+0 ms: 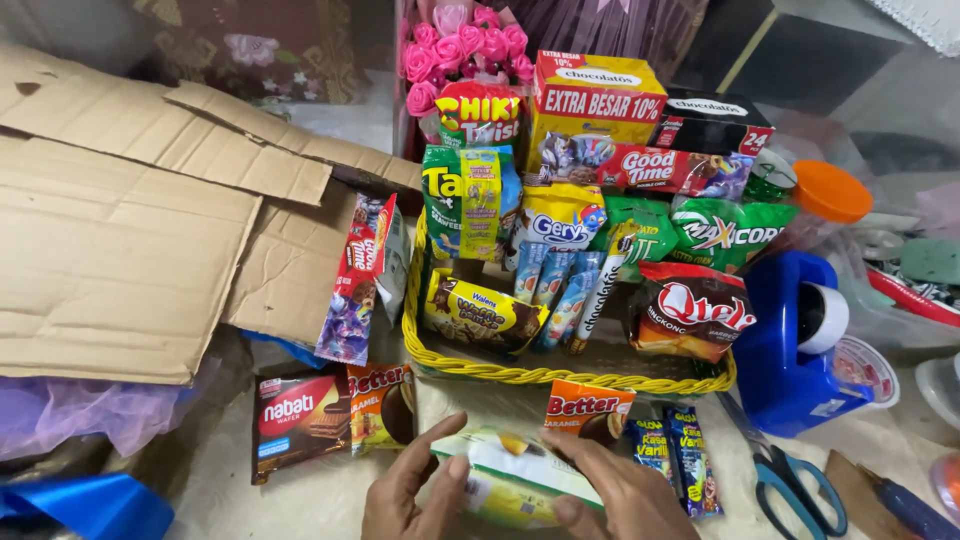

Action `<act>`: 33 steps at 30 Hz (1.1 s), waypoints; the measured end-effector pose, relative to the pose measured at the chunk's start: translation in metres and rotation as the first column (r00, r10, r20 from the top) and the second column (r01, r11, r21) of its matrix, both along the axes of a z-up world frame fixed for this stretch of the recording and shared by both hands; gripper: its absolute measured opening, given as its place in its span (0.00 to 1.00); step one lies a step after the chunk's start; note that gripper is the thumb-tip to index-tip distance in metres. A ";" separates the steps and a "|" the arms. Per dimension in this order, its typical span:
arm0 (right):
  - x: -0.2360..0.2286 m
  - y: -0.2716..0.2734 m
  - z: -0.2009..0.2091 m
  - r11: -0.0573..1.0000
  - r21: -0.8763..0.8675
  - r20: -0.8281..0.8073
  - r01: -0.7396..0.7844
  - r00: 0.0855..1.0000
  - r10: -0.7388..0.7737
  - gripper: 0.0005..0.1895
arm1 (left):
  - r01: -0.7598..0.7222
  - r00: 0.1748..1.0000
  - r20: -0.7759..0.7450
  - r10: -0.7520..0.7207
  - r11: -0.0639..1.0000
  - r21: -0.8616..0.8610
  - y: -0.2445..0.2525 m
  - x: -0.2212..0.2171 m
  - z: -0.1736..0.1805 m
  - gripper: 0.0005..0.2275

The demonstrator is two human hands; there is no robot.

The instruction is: Arranging various snack packages like wafers, chips, and chocolates into a yellow gift basket.

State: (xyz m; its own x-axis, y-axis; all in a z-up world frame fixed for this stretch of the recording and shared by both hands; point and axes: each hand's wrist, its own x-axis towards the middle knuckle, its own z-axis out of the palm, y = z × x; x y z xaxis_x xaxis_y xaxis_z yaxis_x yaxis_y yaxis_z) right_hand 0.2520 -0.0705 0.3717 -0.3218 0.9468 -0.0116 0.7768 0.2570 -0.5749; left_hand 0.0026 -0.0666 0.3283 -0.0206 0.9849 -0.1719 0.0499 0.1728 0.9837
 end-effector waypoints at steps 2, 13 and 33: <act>0.008 -0.001 0.001 0.993 -0.048 0.059 0.109 0.993 -0.106 0.40 | -0.016 1.000 0.006 0.015 1.000 0.009 0.001 0.001 0.000 0.21; 0.043 -0.017 -0.041 0.906 -0.380 0.146 0.184 0.980 -0.138 0.23 | -0.042 0.996 -0.068 0.054 0.984 0.176 0.001 0.002 -0.001 0.15; -0.002 0.048 0.031 0.923 -0.384 -0.222 -0.012 0.972 -0.080 0.10 | -0.114 0.891 0.445 0.094 0.993 0.017 -0.026 -0.018 -0.034 0.23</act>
State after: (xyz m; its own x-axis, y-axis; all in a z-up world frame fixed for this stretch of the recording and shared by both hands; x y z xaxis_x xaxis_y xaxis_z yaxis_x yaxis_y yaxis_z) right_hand 0.2500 -0.0227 0.4031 -0.3265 0.8957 -0.3020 0.6163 -0.0406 -0.7865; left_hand -0.0153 -0.0928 0.2939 -0.0549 0.9878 -0.1460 -0.4082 0.1112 0.9061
